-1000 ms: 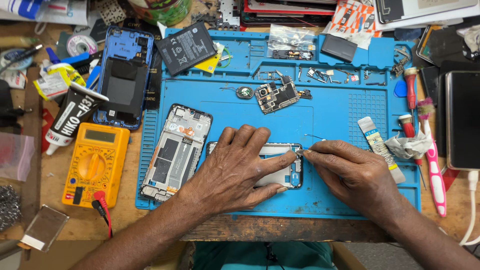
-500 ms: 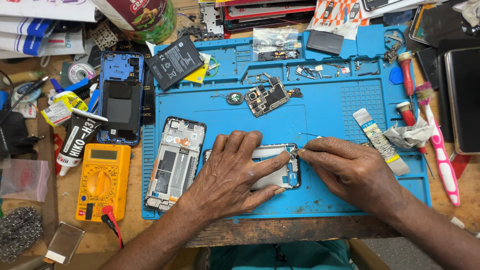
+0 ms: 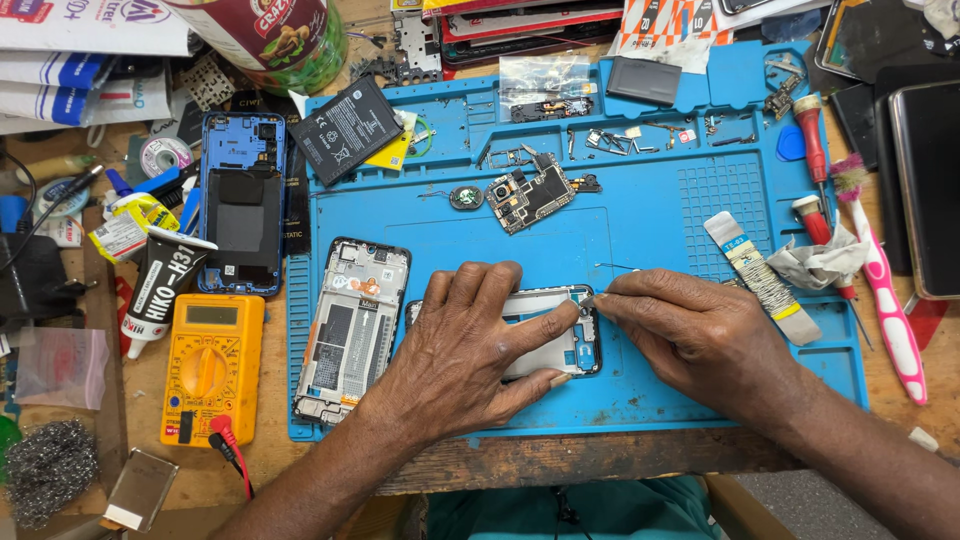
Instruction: The person works on a disassembled smartphone placed on a blue mat, using tweezers and a small metal tool to adjust internal components near the top edge. They apply adhesive from a tube to the phone frame and continue manipulating small parts with tweezers throughout the clip.
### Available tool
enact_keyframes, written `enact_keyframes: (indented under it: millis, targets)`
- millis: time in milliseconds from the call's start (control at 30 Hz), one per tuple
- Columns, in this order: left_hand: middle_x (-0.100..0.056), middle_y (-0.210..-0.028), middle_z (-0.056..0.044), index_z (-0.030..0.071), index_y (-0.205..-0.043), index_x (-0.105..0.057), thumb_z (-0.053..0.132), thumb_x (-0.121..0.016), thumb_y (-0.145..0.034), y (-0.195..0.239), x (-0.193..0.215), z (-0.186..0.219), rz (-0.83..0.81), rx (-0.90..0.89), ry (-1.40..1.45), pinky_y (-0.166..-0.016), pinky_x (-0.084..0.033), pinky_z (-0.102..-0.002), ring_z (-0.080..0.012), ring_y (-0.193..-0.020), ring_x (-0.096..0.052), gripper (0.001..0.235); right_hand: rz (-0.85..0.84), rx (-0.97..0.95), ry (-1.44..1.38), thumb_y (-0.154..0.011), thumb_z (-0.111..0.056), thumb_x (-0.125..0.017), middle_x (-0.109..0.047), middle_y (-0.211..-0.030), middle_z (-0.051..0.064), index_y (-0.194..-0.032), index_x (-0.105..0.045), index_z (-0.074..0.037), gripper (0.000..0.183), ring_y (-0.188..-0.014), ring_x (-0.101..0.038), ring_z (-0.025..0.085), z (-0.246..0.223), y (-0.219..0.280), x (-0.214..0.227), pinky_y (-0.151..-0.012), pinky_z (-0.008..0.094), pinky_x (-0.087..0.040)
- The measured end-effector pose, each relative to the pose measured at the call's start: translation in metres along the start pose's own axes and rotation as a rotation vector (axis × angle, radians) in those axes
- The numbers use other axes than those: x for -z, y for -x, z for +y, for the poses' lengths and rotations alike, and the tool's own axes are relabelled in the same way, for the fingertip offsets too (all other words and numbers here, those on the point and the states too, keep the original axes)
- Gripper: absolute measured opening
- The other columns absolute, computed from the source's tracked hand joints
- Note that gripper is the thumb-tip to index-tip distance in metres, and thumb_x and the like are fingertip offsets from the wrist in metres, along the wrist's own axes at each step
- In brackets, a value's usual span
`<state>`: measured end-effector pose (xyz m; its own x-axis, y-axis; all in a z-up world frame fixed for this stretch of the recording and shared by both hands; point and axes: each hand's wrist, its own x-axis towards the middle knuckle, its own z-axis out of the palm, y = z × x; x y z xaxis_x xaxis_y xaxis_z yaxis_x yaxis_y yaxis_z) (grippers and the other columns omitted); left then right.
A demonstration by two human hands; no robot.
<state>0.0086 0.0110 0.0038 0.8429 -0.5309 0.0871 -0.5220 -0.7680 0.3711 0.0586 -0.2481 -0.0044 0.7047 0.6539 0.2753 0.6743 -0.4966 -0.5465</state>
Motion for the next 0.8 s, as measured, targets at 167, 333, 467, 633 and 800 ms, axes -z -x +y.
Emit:
enact_keyframes:
  millis: [167,333,467,633,800]
  targets:
    - [-0.047,-0.113,-0.014,0.029,-0.138,-0.063,0.057,-0.069,-0.088,-0.0008,-0.0002,0.0014,-0.018,0.012,-0.009,-0.084,-0.036,-0.048,-0.0309,-0.105,-0.044,0.057,-0.002,-0.002,-0.013,-0.077,-0.001,-0.077,-0.075,-0.107,0.008,-0.108,-0.075,-0.009,0.032,-0.093,-0.076,0.023,0.0008,0.0007,-0.0005,-0.076,0.035,-0.064]
    - [-0.047,-0.113,-0.014,0.029,-0.136,-0.064,0.058,-0.068,-0.089,-0.0025,0.0015,0.0029,-0.019,0.012,-0.016,-0.084,-0.035,-0.048,-0.0306,-0.104,-0.043,0.055,-0.005,0.003,-0.017,-0.078,-0.001,-0.076,-0.075,-0.106,0.008,-0.109,-0.076,-0.009,0.032,-0.092,-0.076,0.023,-0.0003,0.0015,0.0005,-0.076,0.035,-0.063]
    - [-0.047,-0.112,-0.014,0.027,-0.138,-0.064,0.058,-0.068,-0.089,-0.0029,0.0030,0.0041,-0.035,0.022,-0.016,-0.084,-0.035,-0.048,-0.0306,-0.104,-0.043,0.058,0.000,0.012,-0.030,-0.079,-0.002,-0.076,-0.075,-0.106,0.008,-0.110,-0.075,-0.008,0.032,-0.093,-0.076,0.023,-0.0007,0.0014,0.0012,-0.076,0.035,-0.063]
    - [-0.046,-0.112,-0.015,0.025,-0.138,-0.064,0.060,-0.068,-0.087,-0.0050,0.0011,0.0036,-0.033,0.025,-0.024,-0.084,-0.035,-0.048,-0.0308,-0.104,-0.042,0.062,0.007,0.018,-0.033,-0.078,-0.001,-0.076,-0.075,-0.107,0.008,-0.110,-0.075,-0.008,0.033,-0.093,-0.076,0.024,0.0000,0.0019,0.0009,-0.076,0.035,-0.063]
    - [-0.046,-0.111,-0.014,0.025,-0.140,-0.063,0.062,-0.068,-0.086,-0.0058,-0.0001,0.0032,-0.067,0.047,-0.004,-0.085,-0.034,-0.048,-0.0302,-0.104,-0.042,0.066,0.003,0.018,-0.034,-0.078,-0.001,-0.076,-0.075,-0.106,0.008,-0.111,-0.075,-0.008,0.033,-0.094,-0.076,0.024,0.0017,0.0028,-0.0002,-0.076,0.035,-0.063]
